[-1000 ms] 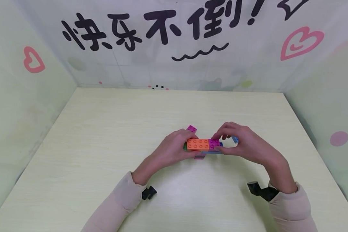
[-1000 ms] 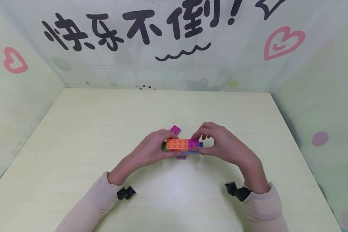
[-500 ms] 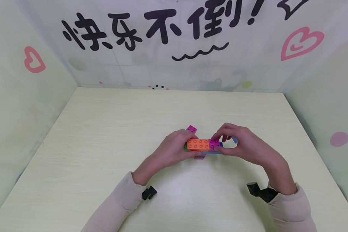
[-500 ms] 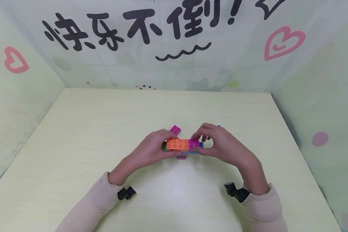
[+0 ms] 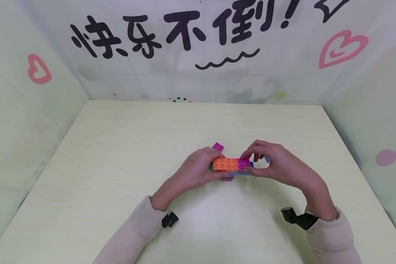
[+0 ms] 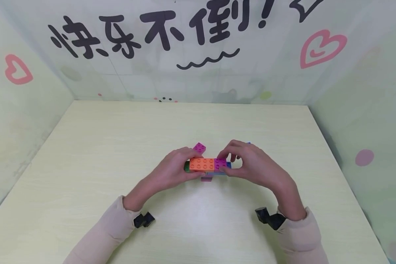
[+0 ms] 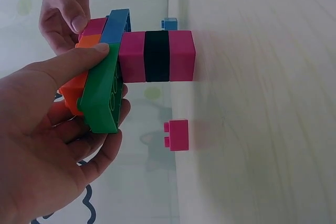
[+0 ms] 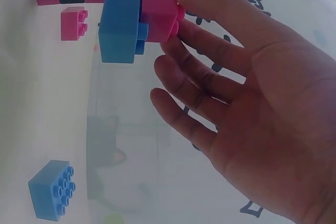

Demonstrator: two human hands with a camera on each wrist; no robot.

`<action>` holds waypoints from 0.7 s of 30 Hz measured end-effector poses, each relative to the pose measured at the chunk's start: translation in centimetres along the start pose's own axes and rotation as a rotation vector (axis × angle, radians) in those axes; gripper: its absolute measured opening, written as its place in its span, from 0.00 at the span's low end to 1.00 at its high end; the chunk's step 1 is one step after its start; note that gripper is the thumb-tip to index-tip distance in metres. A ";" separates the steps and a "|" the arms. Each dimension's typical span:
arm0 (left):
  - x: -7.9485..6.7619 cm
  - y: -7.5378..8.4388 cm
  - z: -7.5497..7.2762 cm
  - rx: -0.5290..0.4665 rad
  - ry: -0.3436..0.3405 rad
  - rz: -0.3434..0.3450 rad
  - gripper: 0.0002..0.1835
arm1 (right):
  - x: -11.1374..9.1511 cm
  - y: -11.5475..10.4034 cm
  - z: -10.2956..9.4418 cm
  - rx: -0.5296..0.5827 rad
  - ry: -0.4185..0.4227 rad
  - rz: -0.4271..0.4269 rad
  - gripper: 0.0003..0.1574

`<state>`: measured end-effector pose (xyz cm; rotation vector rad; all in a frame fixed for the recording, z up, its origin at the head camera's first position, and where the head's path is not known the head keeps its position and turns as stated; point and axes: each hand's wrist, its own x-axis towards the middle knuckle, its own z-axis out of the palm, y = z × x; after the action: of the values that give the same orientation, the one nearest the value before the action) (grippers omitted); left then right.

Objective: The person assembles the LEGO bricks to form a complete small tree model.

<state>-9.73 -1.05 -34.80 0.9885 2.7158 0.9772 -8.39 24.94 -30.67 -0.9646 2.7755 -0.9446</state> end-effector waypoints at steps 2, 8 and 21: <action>0.0 0.0 0.0 0.001 -0.001 -0.003 0.25 | 0.1 0.1 -0.1 0.005 0.057 -0.003 0.17; 0.1 0.0 0.1 0.015 -0.014 -0.008 0.25 | 0.0 0.5 -0.6 -0.111 0.363 0.283 0.16; 0.1 0.0 -0.1 0.036 0.007 0.023 0.24 | -0.5 3.9 -0.2 -0.207 0.154 0.764 0.34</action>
<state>-9.78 -1.04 -34.68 1.0269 2.7432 0.9407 -10.18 27.76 -32.81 0.2046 2.9900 -0.6254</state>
